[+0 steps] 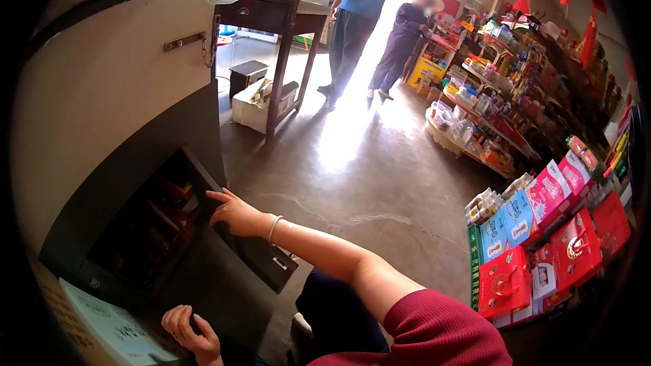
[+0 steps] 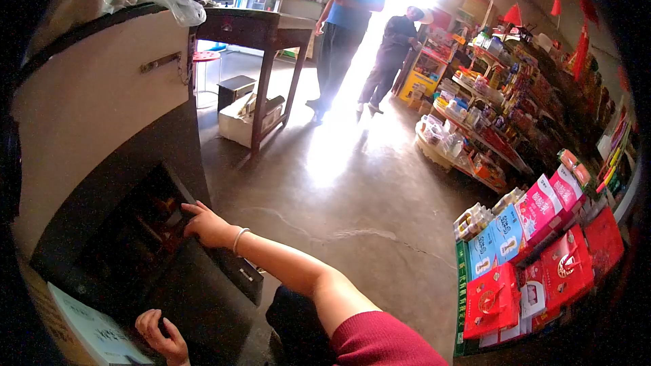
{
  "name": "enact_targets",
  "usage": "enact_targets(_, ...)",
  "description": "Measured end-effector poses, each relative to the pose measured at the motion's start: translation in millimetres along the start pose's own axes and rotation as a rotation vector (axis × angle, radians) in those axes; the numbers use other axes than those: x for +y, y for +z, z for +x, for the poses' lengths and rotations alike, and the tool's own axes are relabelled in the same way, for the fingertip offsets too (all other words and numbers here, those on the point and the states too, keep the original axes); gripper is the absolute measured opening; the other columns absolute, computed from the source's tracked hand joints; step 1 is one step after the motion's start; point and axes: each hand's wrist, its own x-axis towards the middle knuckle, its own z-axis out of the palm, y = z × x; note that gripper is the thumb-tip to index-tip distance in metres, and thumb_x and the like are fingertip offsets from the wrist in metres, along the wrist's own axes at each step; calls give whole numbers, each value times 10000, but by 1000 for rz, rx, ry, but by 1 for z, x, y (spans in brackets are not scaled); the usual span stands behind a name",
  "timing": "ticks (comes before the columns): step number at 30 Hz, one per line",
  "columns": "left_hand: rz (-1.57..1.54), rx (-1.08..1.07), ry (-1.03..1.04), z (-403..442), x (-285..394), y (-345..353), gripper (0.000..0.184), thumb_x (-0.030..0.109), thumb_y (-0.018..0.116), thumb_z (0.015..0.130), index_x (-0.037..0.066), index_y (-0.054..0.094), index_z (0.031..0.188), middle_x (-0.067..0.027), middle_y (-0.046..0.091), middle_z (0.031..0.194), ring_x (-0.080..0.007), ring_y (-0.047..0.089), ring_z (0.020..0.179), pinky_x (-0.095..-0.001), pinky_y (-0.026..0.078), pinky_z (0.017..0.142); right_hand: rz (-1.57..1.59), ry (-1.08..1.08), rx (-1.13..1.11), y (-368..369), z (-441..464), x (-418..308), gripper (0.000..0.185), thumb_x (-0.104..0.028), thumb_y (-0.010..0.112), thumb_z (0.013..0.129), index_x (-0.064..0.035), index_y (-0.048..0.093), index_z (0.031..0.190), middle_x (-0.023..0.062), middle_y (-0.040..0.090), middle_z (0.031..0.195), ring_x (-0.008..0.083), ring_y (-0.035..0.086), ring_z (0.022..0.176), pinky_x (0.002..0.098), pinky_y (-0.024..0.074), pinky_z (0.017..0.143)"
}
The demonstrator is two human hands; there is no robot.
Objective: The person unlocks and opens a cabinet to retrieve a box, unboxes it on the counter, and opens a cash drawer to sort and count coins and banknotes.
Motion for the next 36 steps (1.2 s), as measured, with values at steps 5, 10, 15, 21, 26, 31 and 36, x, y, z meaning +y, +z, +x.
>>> enact_targets(5,-82,4,30,6,3,4,158,59,493,824,13,529,971,-105,511,978,-268,503,931,-429,394,846,16,7,-21,-3,-2,5,452,85,537,576,-105,674,963,66,628,1032,287,209,1355,481,86,1134)
enact_targets(10,-92,-6,40,6,4,4,168,51,497,814,14,531,974,-104,509,983,-268,500,933,-424,394,846,46,1,-65,-18,-6,-1,469,101,522,568,-96,672,966,68,625,1046,286,203,1358,475,87,1136)
enact_targets(15,-99,-14,34,5,0,8,166,52,496,814,14,530,972,-108,514,975,-270,503,925,-427,392,844,27,-24,-67,-18,-6,8,484,113,490,559,-85,672,961,69,625,1062,283,198,1363,471,88,1137)
enact_targets(21,-75,9,51,3,-5,11,164,66,498,818,6,526,968,-120,526,930,-271,512,893,-436,389,832,48,-39,-46,-11,-6,18,484,115,479,557,-84,679,950,72,625,1056,284,217,1357,473,91,1137)
enact_targets(26,-98,18,49,4,-6,11,155,76,484,825,4,526,956,-121,524,922,-275,512,885,-433,387,817,52,-55,-35,-7,-5,22,474,115,482,565,-78,682,949,80,625,1055,282,222,1355,472,90,1137)
enact_targets(31,-95,19,53,2,-10,15,155,73,486,823,4,529,955,-122,526,925,-275,515,882,-430,388,818,62,-54,-26,-6,-5,23,457,116,486,584,-73,683,949,91,624,1056,281,223,1355,471,91,1137)
enact_targets(36,-81,89,63,15,-3,11,171,144,584,842,4,610,938,-128,627,937,-297,581,858,-415,462,783,41,-16,-77,-5,-3,25,452,101,517,591,-100,696,953,139,603,1123,281,220,1354,453,74,1144)
